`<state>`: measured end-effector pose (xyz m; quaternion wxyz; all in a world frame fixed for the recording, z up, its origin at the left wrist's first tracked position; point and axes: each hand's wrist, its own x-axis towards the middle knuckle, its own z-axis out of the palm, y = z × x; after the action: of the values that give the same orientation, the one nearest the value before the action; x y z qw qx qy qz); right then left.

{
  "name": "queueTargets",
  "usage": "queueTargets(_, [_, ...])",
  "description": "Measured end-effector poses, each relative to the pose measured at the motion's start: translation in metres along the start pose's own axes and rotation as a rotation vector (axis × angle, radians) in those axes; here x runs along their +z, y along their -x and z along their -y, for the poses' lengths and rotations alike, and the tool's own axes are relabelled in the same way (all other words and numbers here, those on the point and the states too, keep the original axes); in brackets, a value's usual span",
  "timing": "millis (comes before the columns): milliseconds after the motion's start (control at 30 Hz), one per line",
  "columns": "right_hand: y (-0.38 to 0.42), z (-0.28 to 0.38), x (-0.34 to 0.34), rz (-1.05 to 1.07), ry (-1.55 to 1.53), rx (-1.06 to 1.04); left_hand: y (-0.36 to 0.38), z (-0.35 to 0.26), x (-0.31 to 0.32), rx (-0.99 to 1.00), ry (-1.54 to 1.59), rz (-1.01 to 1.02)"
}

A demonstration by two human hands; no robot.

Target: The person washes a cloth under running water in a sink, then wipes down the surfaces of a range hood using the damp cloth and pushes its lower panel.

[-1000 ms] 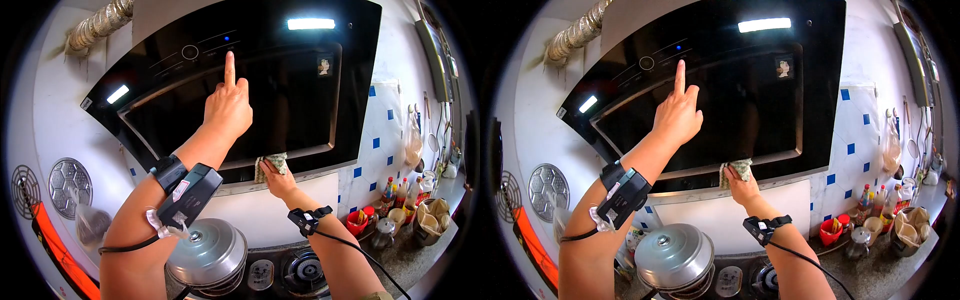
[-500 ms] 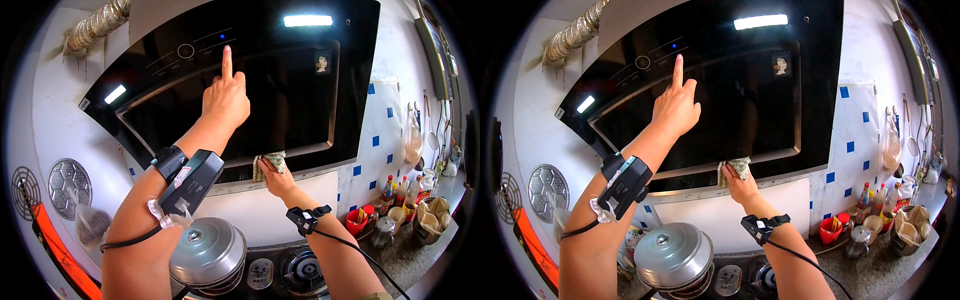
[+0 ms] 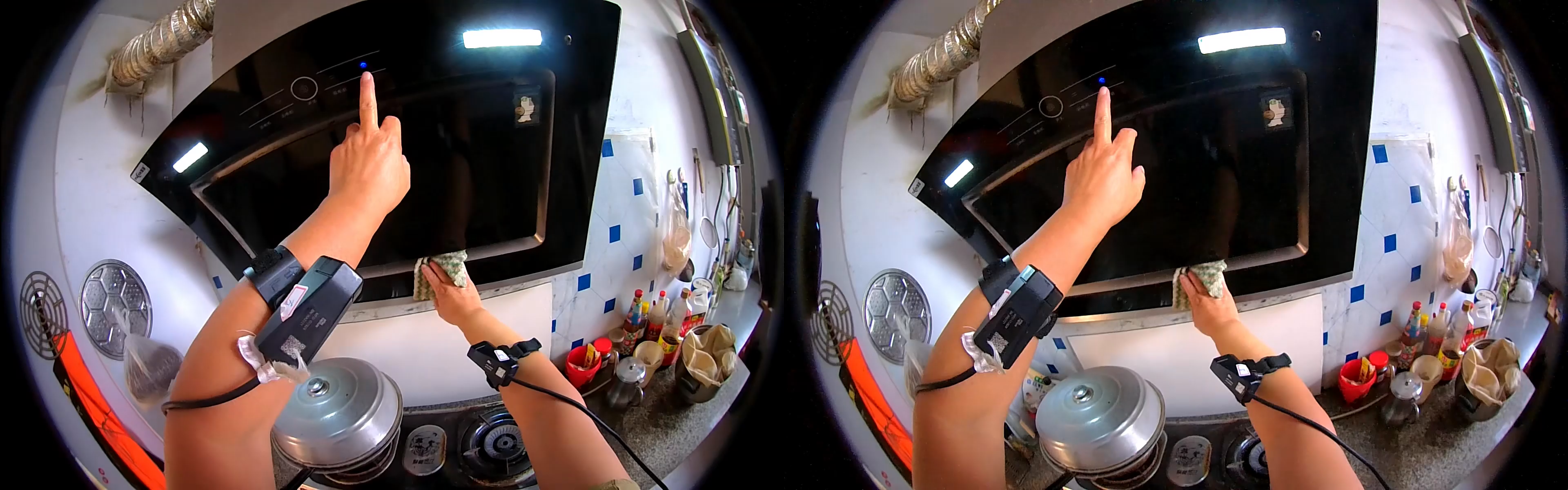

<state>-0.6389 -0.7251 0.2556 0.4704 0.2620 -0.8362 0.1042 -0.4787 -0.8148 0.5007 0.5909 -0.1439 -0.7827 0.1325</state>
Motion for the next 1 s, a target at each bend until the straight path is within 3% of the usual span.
queueTargets(400, [0.001,0.000,-0.002,-0.049,-0.006,-0.022,-0.013,0.003,-0.004,-0.044,-0.022,0.004])
queueTargets(1000, [-0.002,-0.007,0.011,-0.156,-0.011,-0.074,0.051,0.006,0.003,0.077,0.147,0.022])
